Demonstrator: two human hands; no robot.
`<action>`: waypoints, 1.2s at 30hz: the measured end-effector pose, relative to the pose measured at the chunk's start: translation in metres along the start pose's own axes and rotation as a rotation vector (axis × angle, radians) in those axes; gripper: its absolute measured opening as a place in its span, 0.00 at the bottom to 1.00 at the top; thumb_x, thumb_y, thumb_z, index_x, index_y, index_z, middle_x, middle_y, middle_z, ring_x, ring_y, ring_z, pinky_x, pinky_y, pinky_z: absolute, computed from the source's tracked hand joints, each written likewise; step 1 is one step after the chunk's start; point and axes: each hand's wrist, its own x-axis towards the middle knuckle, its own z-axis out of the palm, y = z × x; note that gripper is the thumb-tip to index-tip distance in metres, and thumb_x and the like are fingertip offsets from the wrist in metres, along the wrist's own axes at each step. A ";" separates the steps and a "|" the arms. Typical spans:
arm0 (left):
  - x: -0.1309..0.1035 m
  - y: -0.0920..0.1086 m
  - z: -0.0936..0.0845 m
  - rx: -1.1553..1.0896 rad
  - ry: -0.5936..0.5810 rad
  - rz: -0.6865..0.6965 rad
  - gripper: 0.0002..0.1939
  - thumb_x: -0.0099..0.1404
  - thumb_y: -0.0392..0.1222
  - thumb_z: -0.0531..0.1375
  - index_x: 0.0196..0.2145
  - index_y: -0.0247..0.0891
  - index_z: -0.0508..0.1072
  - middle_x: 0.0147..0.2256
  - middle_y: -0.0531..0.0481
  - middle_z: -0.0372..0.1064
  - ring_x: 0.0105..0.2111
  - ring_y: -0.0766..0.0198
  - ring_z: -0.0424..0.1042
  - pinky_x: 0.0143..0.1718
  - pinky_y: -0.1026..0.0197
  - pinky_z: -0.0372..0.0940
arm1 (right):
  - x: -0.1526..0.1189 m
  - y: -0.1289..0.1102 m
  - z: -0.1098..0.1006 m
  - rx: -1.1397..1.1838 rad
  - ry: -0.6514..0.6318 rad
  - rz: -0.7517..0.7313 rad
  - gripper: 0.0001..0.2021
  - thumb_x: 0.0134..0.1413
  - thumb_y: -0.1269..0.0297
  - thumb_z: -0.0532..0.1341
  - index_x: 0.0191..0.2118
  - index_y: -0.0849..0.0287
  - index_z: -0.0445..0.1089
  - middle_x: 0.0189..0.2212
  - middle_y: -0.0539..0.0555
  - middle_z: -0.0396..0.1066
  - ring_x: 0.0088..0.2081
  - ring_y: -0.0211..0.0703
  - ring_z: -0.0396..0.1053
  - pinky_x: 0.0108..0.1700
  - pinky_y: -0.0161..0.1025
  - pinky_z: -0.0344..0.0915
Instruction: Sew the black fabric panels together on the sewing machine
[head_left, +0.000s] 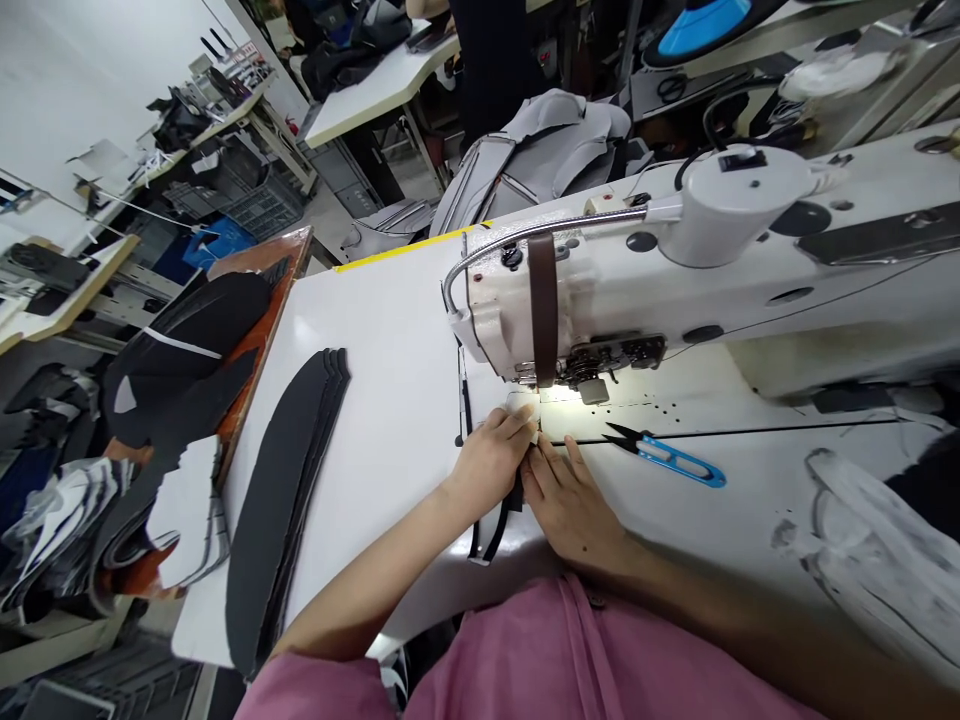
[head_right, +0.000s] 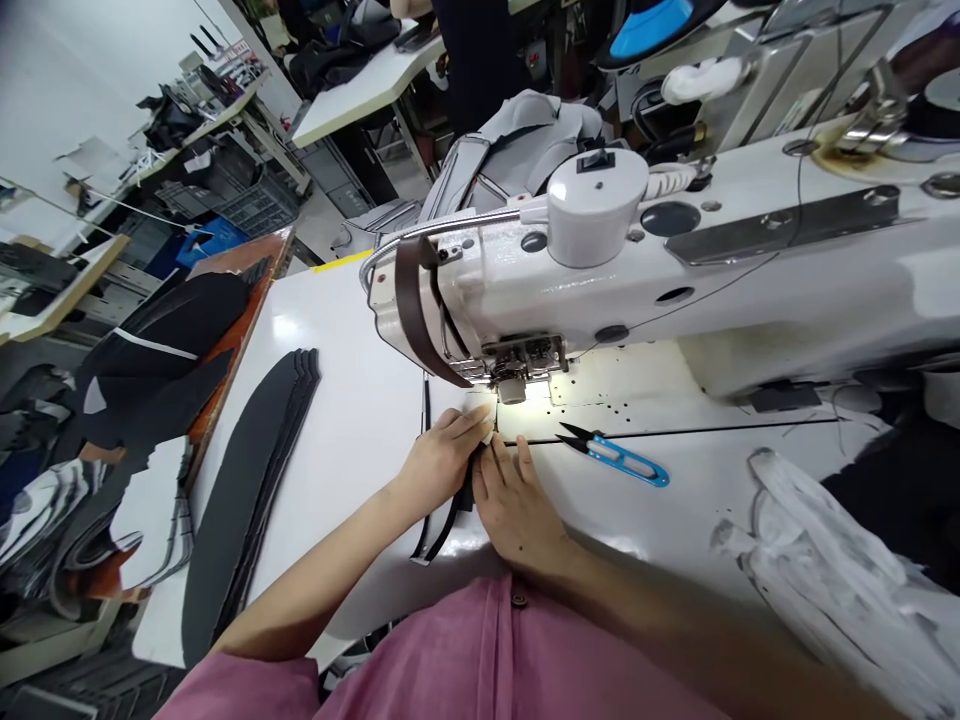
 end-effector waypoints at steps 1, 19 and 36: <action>0.000 -0.001 -0.001 -0.002 -0.006 0.001 0.17 0.65 0.29 0.47 0.48 0.33 0.67 0.56 0.41 0.61 0.46 0.58 0.64 0.46 0.55 0.67 | 0.000 0.000 0.000 0.001 -0.002 -0.002 0.20 0.56 0.73 0.50 0.52 0.75 0.66 0.51 0.70 0.65 0.57 0.61 0.58 0.59 0.62 0.50; 0.023 -0.002 -0.014 -0.068 -0.118 -0.066 0.10 0.61 0.28 0.49 0.38 0.34 0.67 0.46 0.40 0.68 0.45 0.55 0.65 0.46 0.53 0.66 | 0.008 0.014 0.000 0.052 -0.048 0.033 0.18 0.57 0.67 0.54 0.52 0.69 0.67 0.52 0.67 0.64 0.59 0.60 0.54 0.61 0.66 0.42; 0.026 -0.005 -0.024 -0.069 -0.104 -0.155 0.17 0.63 0.30 0.48 0.47 0.39 0.68 0.52 0.45 0.66 0.49 0.59 0.67 0.48 0.58 0.67 | 0.020 0.040 -0.003 0.162 -0.026 -0.001 0.24 0.58 0.57 0.56 0.55 0.69 0.62 0.56 0.68 0.60 0.59 0.57 0.53 0.61 0.60 0.46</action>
